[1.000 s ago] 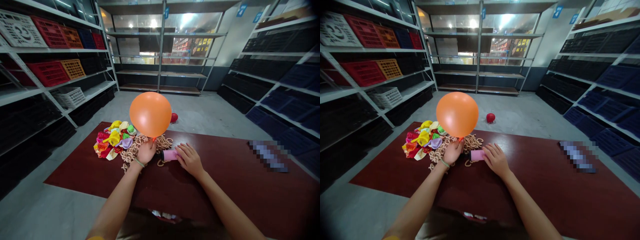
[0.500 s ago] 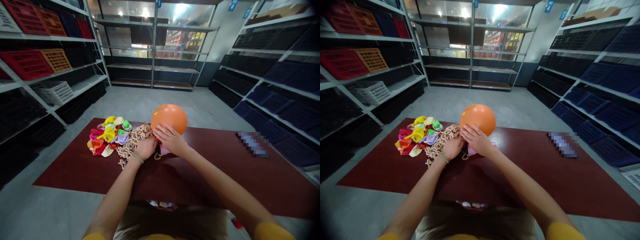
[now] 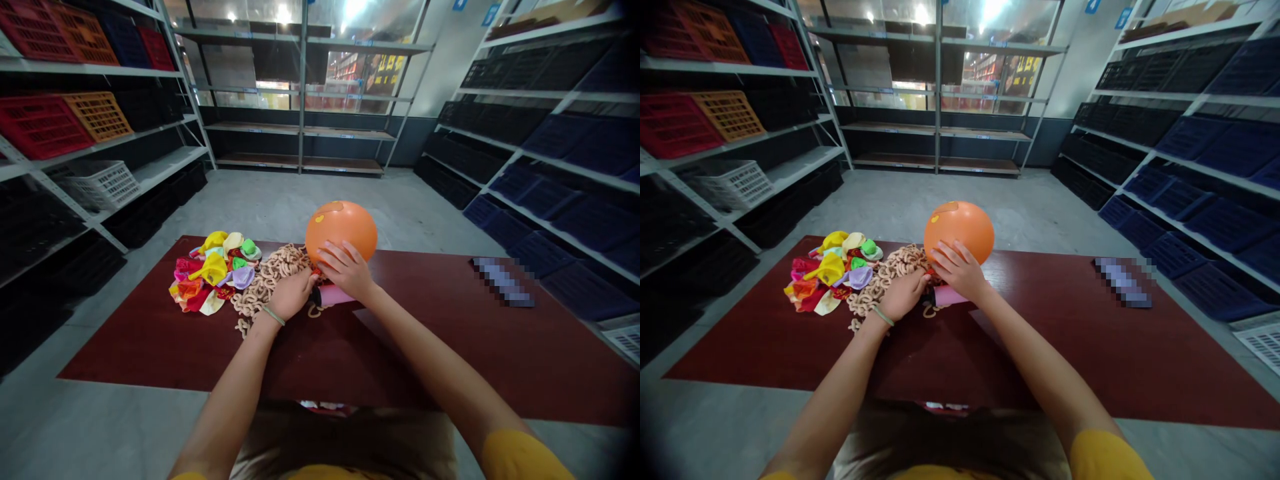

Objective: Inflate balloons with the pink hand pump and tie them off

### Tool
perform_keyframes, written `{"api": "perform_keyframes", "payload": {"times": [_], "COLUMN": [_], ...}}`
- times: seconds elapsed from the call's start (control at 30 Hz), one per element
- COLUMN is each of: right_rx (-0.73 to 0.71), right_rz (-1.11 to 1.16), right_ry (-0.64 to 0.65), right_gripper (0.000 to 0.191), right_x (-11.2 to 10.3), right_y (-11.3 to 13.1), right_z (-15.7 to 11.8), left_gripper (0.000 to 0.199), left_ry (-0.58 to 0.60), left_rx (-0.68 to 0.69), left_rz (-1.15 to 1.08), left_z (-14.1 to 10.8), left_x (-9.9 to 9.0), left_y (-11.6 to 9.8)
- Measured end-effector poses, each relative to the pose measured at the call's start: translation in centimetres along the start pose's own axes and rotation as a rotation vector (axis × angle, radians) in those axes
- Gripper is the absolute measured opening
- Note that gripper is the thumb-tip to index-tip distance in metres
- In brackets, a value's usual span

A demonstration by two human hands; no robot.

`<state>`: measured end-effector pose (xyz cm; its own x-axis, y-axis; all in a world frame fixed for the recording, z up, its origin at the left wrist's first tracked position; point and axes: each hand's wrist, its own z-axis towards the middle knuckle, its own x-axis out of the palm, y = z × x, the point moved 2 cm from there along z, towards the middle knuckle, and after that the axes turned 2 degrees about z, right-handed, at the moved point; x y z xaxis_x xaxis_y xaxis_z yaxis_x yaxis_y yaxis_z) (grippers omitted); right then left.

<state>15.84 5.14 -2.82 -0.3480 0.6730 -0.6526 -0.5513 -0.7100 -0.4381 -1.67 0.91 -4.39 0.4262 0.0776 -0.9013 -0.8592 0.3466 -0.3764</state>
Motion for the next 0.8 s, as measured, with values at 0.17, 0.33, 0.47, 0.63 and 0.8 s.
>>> {"api": "perform_keyframes", "payload": {"times": [0.17,0.33,0.47,0.63,0.8], "right_rx": [0.032,0.051,0.006,0.006,0.040], "right_rz": [0.001,0.020,-0.010,-0.002,0.097], "right_ry": [-0.045,-0.027,-0.018,0.033,-0.064], "right_gripper": [0.020,0.026,0.032,0.044,0.020], "right_x": [-0.4,-1.1,-2.2,-3.7,-3.8], "right_y": [-0.8,-1.3,-1.1,0.6,4.3], "right_z": [-0.4,-0.6,-0.6,-1.4,-3.8], "left_gripper": [0.044,0.035,0.027,0.021,0.025], "left_ry": [-0.111,-0.105,-0.070,-0.078,-0.141], "left_rx": [-0.020,-0.070,-0.123,-0.158,-0.195], "left_rz": [-0.313,-0.673,-0.842,-0.838,-0.741], "left_z": [0.2,0.5,0.6,0.5,0.4], "left_x": [-0.5,-0.6,-0.3,0.0,0.0], "left_y": [0.0,0.5,0.8,0.7,1.0]}}
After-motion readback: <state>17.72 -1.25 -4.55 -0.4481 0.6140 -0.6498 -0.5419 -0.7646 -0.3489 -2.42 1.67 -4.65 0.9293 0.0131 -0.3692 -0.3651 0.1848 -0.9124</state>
